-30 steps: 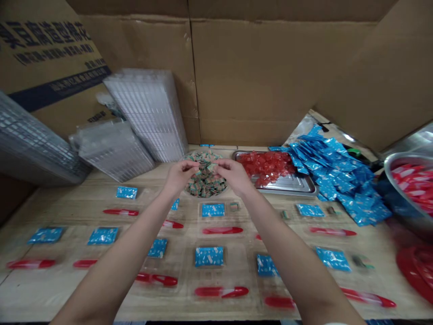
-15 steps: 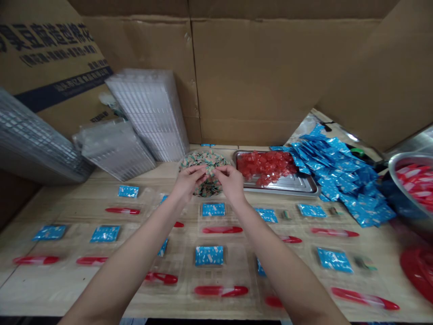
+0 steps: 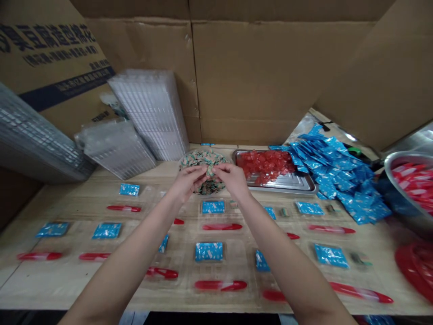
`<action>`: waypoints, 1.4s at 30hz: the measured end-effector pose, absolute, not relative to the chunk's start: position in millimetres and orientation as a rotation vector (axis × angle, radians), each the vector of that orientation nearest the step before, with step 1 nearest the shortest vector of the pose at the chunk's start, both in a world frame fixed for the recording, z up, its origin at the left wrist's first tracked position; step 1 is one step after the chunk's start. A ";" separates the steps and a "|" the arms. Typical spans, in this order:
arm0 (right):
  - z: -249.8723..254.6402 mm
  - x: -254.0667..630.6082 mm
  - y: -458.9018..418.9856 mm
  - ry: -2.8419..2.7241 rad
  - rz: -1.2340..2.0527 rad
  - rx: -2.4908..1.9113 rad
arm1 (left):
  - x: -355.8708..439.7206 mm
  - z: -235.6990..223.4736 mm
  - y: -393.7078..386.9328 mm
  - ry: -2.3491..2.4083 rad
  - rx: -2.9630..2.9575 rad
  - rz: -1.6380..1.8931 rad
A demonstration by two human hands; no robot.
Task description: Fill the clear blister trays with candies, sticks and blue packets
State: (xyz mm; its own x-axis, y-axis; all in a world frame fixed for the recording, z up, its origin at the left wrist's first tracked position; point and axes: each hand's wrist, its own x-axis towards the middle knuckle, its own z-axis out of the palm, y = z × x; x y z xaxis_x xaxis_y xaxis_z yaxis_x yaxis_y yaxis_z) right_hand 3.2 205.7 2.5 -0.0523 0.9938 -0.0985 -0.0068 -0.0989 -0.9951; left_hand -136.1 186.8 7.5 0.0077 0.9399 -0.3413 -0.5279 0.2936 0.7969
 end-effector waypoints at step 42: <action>28.1 47.5 146.9 -1.547 1.312 -1.241 | -106.6 12.3 113.3 0.959 0.348 1.116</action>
